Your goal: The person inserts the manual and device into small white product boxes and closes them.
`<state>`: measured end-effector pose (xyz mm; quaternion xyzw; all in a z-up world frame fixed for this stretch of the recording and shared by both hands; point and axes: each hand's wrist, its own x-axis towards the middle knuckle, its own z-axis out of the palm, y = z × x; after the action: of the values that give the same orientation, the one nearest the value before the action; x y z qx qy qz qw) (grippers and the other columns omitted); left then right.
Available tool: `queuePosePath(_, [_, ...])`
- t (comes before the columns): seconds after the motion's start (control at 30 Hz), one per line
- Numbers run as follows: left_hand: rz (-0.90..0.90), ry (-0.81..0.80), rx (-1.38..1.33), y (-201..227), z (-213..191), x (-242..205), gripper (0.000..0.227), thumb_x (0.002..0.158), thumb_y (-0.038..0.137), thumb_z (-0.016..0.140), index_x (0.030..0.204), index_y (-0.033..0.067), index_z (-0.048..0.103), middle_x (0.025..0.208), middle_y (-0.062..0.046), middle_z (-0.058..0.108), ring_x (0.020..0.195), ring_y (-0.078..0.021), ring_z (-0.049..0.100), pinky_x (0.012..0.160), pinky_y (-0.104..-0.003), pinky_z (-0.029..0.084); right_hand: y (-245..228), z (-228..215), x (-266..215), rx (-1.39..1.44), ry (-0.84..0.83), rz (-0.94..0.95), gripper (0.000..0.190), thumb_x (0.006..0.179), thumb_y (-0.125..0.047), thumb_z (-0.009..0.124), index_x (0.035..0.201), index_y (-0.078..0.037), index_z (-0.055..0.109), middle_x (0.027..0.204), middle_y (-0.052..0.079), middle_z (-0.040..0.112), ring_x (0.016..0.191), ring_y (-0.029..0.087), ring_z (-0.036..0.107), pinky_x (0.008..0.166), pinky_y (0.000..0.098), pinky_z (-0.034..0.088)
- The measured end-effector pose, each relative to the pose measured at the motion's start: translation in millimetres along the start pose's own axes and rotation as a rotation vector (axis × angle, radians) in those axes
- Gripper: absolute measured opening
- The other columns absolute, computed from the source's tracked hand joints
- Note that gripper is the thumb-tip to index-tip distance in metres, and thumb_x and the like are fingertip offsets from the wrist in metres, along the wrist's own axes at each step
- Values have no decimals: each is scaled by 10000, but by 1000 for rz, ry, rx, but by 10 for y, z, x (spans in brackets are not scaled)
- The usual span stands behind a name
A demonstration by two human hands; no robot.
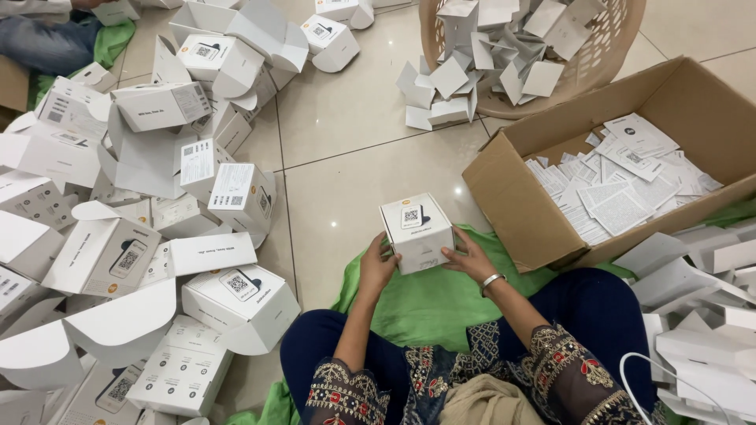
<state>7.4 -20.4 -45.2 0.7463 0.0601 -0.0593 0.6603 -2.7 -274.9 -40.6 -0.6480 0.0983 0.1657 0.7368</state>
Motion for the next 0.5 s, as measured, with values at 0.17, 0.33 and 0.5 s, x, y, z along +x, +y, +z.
queuePosePath(0.17, [90,63,186,235,31,-172,778,721,-50,792,1444,77,530,1190,-269,706,1010,-311,764,766,-388,640,-81,2,-140,19,-43,38,780,881,-357,720,1559,-203,364,1394,244,607,1235,301,635,969,408,570])
queuePosePath(0.33, [136,57,360,543,49,-305,741,704,-69,786,1401,64,573,1082,-268,734,938,-311,775,760,-391,625,-109,57,-142,214,-33,117,679,944,-555,546,1513,-217,394,1451,172,539,1198,326,627,975,429,536])
queuePosePath(0.5, [185,55,514,482,58,-292,604,753,-89,731,1332,56,634,1009,-250,739,915,-351,759,773,-421,602,-72,138,-128,188,48,164,681,906,-505,625,1484,-251,368,1400,247,530,1211,380,626,1008,469,544])
